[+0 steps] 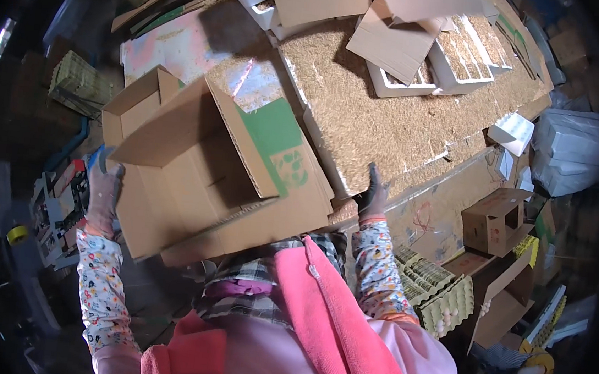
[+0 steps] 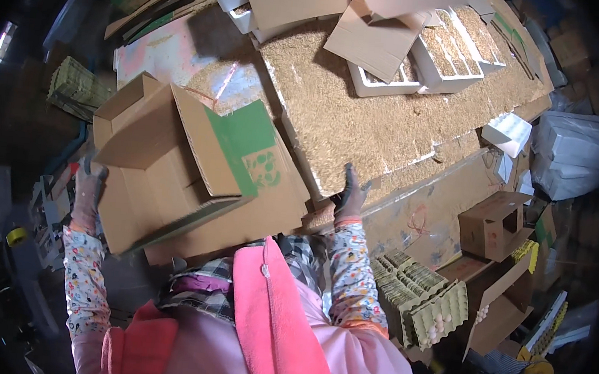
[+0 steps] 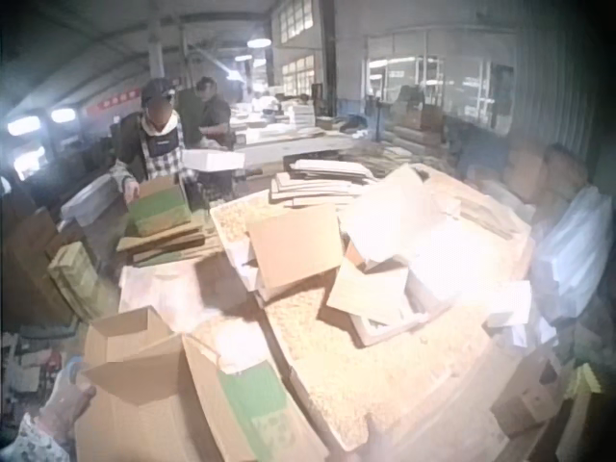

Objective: The person assembles cardboard boxes and places trays filled with material into them, stacking the filled boxes.

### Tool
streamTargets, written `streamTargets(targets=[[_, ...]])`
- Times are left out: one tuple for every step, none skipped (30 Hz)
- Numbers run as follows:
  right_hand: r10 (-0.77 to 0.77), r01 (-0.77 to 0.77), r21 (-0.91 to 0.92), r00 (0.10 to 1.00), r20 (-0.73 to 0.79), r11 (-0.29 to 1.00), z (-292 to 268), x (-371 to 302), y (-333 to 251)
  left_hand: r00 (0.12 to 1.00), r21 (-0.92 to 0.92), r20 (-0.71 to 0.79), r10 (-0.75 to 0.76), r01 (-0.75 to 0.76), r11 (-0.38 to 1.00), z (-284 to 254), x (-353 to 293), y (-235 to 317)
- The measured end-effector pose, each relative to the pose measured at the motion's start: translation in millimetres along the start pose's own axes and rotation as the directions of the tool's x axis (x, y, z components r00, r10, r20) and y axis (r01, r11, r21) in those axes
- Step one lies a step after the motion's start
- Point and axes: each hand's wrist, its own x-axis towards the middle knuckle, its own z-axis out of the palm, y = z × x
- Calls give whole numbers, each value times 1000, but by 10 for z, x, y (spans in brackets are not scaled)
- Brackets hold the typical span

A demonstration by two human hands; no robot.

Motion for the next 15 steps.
streamTargets(targets=[[-404,408,-629,901,159,662,-237,-1,9,998,-33,-8,56,-57,998,-90,83,-89],[-473,478,-597,863,180,644,-312,-54,-54,990,4,-58,131,-131,991,-167,142,-156],[-542,548,-565,817,199,618,-393,-81,-111,999,35,-33,-23,24,999,-199,92,50],[-540,579,-447,811,226,682,-564,10,39,999,3,-38,-18,18,1000,-62,27,176],[-548,594,-449,800,243,667,-602,-3,-188,999,-18,-47,-24,23,1000,2,-23,197],[-167,113,240,962,217,964,-519,-123,-628,996,-25,-83,-43,41,999,-27,-33,25],[183,-491,705,864,469,511,-452,-183,-898,992,-220,-125,-30,2,975,74,24,-255],[26,-270,564,915,402,780,-521,-91,-911,986,-405,-168,-15,-55,913,168,127,-468],[-153,6,365,914,376,931,-581,20,-881,987,-622,-120,-107,9,783,288,248,-555],[-43,-200,475,890,453,857,-449,13,-1199,979,-796,-69,-193,62,603,359,302,-589],[62,-400,539,840,538,741,-324,4,-1613,986,-698,-162,-43,-83,711,412,345,-642],[-400,281,292,735,547,914,-355,68,-1818,968,-579,-220,120,-228,783,477,372,-589],[-665,861,64,340,665,504,-386,100,-2015,997,-751,-80,-6,-56,658,536,329,-316],[-504,659,111,446,740,744,-243,31,-2359,993,-866,79,-92,114,486,577,323,-61],[-321,394,128,474,820,910,19,-55,-2755,995,-779,1,-97,62,624,604,428,-84]])
